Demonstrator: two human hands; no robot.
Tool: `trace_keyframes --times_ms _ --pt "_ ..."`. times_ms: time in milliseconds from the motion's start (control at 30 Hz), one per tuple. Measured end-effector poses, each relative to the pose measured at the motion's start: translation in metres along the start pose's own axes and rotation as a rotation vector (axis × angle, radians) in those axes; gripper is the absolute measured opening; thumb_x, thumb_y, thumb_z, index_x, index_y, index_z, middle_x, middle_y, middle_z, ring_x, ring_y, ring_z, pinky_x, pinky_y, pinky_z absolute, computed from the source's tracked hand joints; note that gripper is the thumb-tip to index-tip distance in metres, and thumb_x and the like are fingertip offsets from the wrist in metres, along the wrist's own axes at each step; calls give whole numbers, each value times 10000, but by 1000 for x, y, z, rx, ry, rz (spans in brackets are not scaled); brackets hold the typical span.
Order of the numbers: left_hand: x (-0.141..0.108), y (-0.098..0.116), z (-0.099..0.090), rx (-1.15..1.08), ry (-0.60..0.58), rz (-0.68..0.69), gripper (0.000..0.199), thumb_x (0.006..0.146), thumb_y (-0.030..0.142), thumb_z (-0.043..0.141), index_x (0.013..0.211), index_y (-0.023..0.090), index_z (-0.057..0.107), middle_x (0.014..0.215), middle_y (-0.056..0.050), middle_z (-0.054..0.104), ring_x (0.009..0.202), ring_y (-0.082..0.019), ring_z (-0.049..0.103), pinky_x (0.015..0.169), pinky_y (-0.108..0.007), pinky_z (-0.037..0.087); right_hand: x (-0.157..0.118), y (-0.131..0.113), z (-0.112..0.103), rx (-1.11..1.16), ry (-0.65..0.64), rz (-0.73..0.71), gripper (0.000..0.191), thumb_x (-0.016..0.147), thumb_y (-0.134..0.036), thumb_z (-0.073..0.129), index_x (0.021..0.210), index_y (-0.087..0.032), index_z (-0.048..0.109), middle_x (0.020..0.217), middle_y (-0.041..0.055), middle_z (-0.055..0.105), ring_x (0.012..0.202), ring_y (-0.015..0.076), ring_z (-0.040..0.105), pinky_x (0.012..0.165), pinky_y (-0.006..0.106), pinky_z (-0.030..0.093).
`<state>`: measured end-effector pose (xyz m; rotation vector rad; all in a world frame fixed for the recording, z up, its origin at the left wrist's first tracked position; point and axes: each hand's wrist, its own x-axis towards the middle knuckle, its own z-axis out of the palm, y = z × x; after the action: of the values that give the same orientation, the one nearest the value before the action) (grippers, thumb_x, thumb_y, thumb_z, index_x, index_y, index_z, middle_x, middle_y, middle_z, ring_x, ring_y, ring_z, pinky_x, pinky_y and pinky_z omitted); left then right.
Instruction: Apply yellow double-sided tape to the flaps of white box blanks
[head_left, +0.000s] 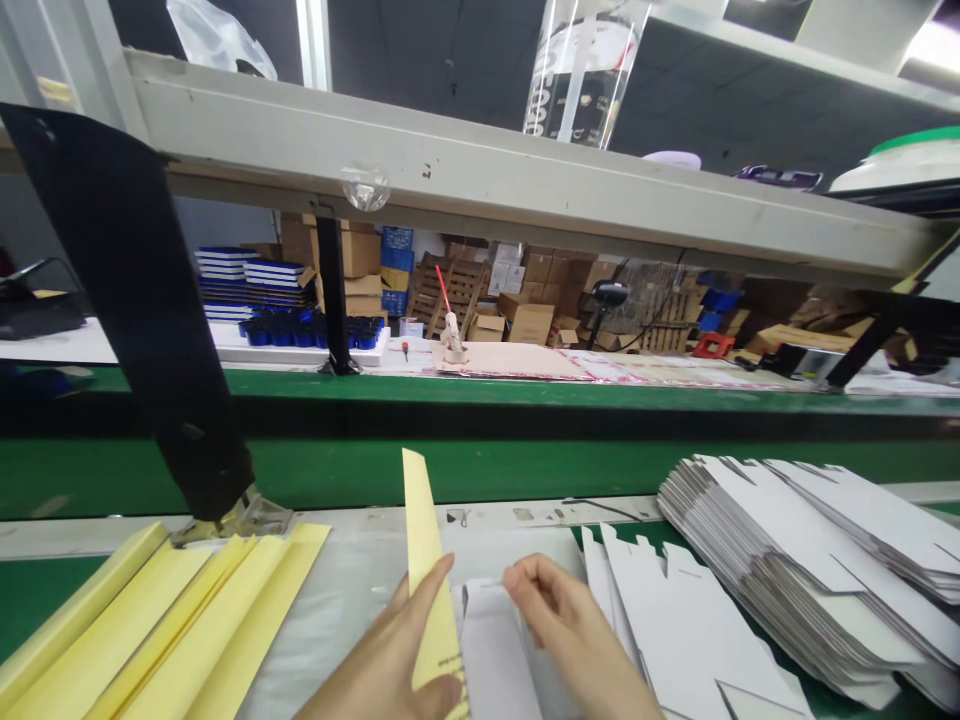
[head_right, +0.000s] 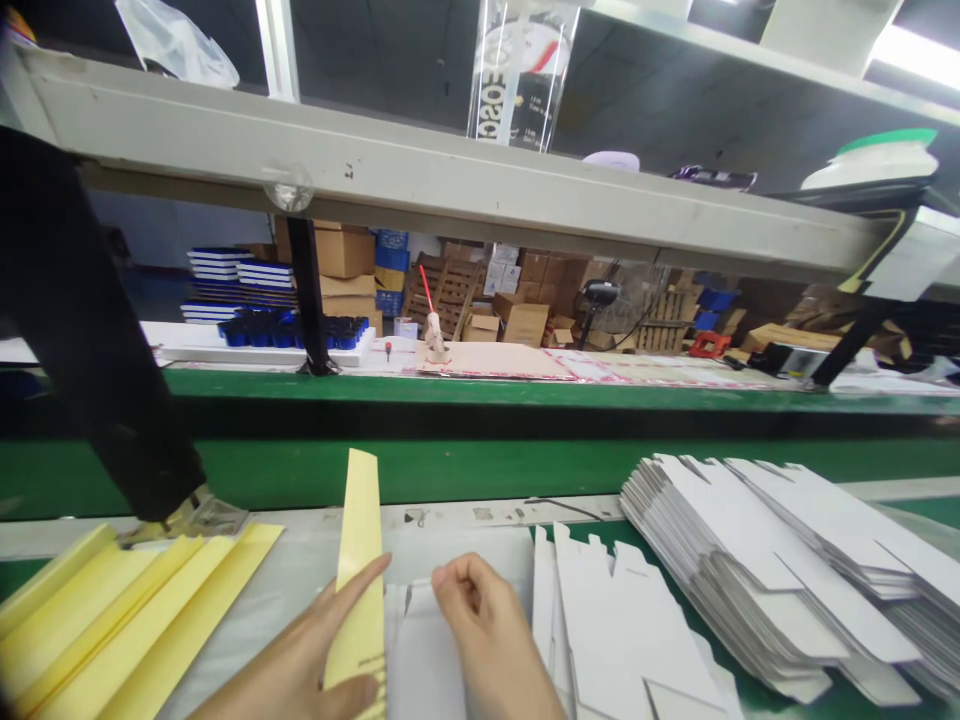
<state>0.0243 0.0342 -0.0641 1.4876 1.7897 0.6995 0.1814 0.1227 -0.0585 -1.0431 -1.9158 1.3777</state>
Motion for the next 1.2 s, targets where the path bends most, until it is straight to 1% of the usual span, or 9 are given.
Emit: trace_keyframes --times_ms 100,167,233,400,600,800,933,1000,1200 --pt "9 -8 8 16 -79 -13 808 606 111 526 1338 17 195 1362 -218 313 1250 -290 294 1020 -420 261 12 27 -2 -34 -49 78 329 796 -452 446 600 -198 375 548 -71 293 517 106 306 472 208 247" --pt "13 -12 12 16 -99 -22 825 592 112 539 1330 -11 191 1356 -236 315 1242 -288 311 1018 -412 267 15 40 0 -63 -41 89 331 800 -449 433 596 -199 357 564 -67 291 532 108 308 478 209 246" --pt "16 -14 14 23 -109 -38 828 594 131 550 1328 -11 192 1359 -236 310 1244 -281 309 1021 -400 264 14 46 3 -102 -35 101 333 808 -450 411 596 -197 357 573 -60 304 552 116 321 491 214 256" --pt "16 -17 15 36 -120 -58 808 607 123 537 1335 35 198 1367 -197 320 1257 -272 283 1029 -402 245 9 43 7 -178 -30 127 314 818 -430 394 611 -194 387 577 -46 355 587 133 362 527 226 284" --pt "16 -16 15 37 -119 -77 798 622 111 532 1337 4 195 1367 -220 304 1258 -304 269 1020 -406 264 8 45 9 -246 -4 163 296 824 -409 377 608 -207 377 562 -45 375 576 144 396 523 227 286" --pt "16 -21 20 27 -94 -64 801 620 124 539 1341 34 202 1346 -195 352 1245 -276 304 1016 -404 266 7 46 12 -296 15 165 265 820 -373 383 610 -212 397 547 -39 433 571 156 439 523 229 286" --pt "16 -25 23 23 -86 -58 810 611 141 535 1344 53 203 1343 -171 368 1255 -271 287 1025 -400 247 7 41 13 -320 25 155 264 824 -366 377 613 -210 408 559 -29 463 576 162 452 529 233 283" --pt "17 -26 23 23 -80 -59 812 608 143 529 1344 48 201 1343 -175 365 1260 -280 273 1028 -408 234 8 40 12 -309 24 142 268 826 -371 379 612 -210 398 559 -31 451 576 160 444 529 233 280" --pt "18 -29 24 18 -71 -40 803 615 143 540 1345 68 214 1338 -178 374 1240 -272 314 1011 -391 277 9 47 8 -224 2 141 310 829 -431 373 615 -206 376 563 -52 343 557 133 367 503 220 274"
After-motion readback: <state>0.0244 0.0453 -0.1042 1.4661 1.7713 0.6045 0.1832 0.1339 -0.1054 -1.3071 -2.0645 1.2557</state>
